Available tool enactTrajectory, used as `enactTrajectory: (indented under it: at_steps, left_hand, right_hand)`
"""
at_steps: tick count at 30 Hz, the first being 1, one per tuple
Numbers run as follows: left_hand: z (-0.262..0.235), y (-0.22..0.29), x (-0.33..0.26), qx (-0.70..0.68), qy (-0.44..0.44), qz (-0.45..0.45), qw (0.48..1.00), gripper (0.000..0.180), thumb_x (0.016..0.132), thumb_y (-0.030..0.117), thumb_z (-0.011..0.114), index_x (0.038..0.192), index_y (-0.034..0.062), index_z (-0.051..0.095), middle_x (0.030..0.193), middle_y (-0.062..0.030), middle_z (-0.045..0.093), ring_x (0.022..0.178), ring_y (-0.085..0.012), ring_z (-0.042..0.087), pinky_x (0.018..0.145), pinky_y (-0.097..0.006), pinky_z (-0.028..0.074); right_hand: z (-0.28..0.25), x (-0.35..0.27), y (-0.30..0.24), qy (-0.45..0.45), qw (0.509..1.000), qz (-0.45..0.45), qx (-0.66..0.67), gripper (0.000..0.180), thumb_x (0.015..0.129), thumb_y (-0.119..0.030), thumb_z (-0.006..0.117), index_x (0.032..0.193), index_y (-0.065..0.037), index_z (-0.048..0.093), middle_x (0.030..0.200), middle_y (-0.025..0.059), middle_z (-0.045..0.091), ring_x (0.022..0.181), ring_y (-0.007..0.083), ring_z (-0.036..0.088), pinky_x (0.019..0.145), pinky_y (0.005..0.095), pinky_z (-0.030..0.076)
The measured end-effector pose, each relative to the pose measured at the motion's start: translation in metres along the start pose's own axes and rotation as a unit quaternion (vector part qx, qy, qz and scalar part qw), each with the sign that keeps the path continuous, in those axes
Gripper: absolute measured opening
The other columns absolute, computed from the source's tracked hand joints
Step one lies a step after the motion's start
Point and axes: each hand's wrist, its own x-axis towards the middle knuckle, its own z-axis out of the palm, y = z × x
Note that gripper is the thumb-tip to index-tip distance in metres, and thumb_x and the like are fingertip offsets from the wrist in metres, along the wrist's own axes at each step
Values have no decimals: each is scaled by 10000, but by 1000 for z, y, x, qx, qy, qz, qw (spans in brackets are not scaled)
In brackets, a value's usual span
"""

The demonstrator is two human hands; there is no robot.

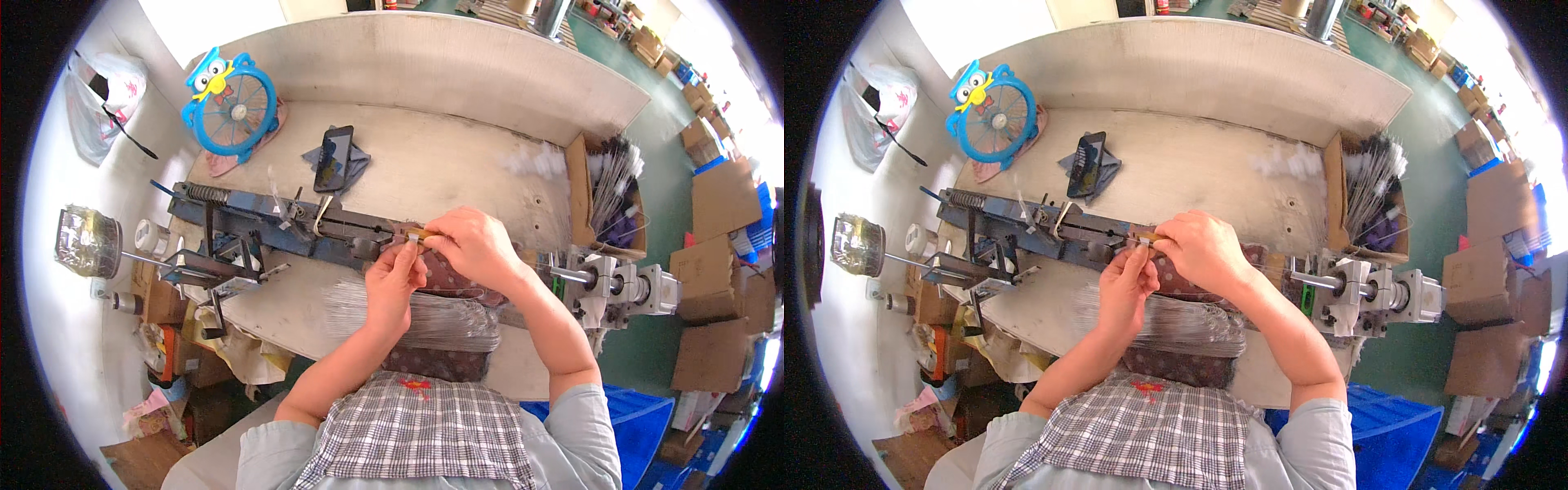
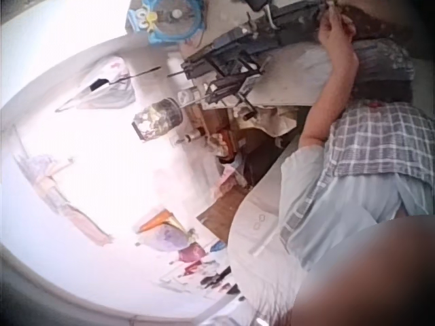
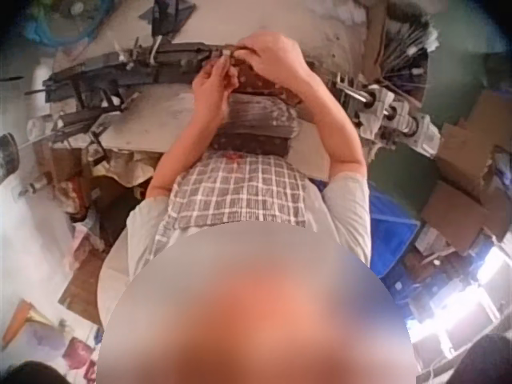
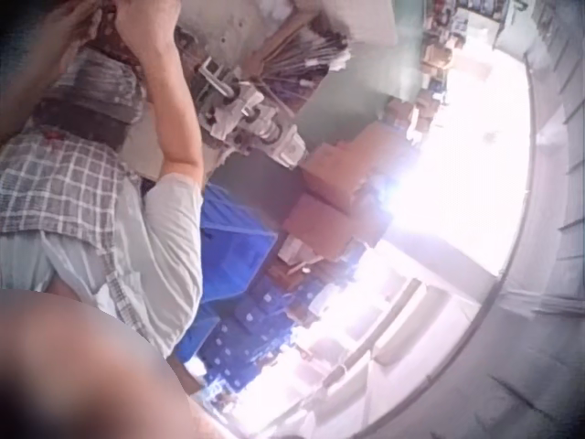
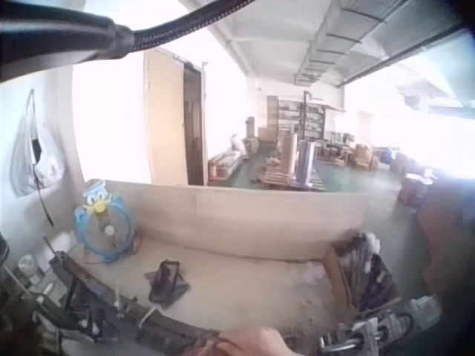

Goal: Assembling industrial brush components using a specialized workbench machine to insert metal rods and bristles.

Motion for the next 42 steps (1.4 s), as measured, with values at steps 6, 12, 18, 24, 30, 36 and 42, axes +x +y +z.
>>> enactTrajectory:
  at_steps: [6,12,18,24,30,36,42]
  left_hand:
    - [-5,7,-3,110,-28,-30,993,387,985,377,430,995,21,582,794,-64,637,670,-135,605,624,-249,472]
    - [0,3,2,-45,-13,-33,998,502,978,465,354,1098,24,560,991,-96,638,939,-196,608,855,-336,444]
    - [1,-3,4,-110,-13,2,994,307,967,308,452,1081,36,540,1052,-77,615,1020,-170,582,885,-331,447]
    - [6,-9,5,-141,-9,21,990,169,946,140,507,1029,11,577,990,-83,635,882,-156,635,793,-291,514]
    - [4,-7,4,-125,15,27,992,86,919,111,537,956,43,573,967,-76,645,882,-156,639,810,-302,509]
    - [9,-7,4,-98,-10,38,994,72,892,75,576,956,43,577,977,-84,651,899,-168,641,827,-314,504]
    - [4,-10,2,-135,5,22,991,113,901,89,553,996,31,576,986,-78,647,902,-167,639,824,-309,501]
  right_hand:
    - [2,6,4,-101,956,181,207,202,853,-165,615,973,-14,675,766,116,657,678,166,617,652,283,485]
    - [9,-6,-25,8,998,57,3,258,768,-204,664,976,-52,671,879,84,647,825,248,607,729,360,488]
    - [26,-6,-26,128,982,-11,-137,296,703,-224,702,975,-115,662,905,17,616,905,224,574,742,360,459]
    - [20,-14,-16,162,976,-83,-124,249,656,-175,730,903,-152,705,909,-2,636,896,214,586,733,348,467]
    - [15,-22,-7,150,977,-99,-116,217,690,-196,717,903,-163,690,928,-17,616,908,195,571,739,349,448]
    - [11,-23,-13,159,977,-88,-110,230,684,-162,721,912,-152,699,931,8,627,912,207,580,751,356,460]
    - [15,-21,-13,134,984,-77,-90,231,654,-126,744,881,-116,704,920,11,643,886,227,596,748,345,486]
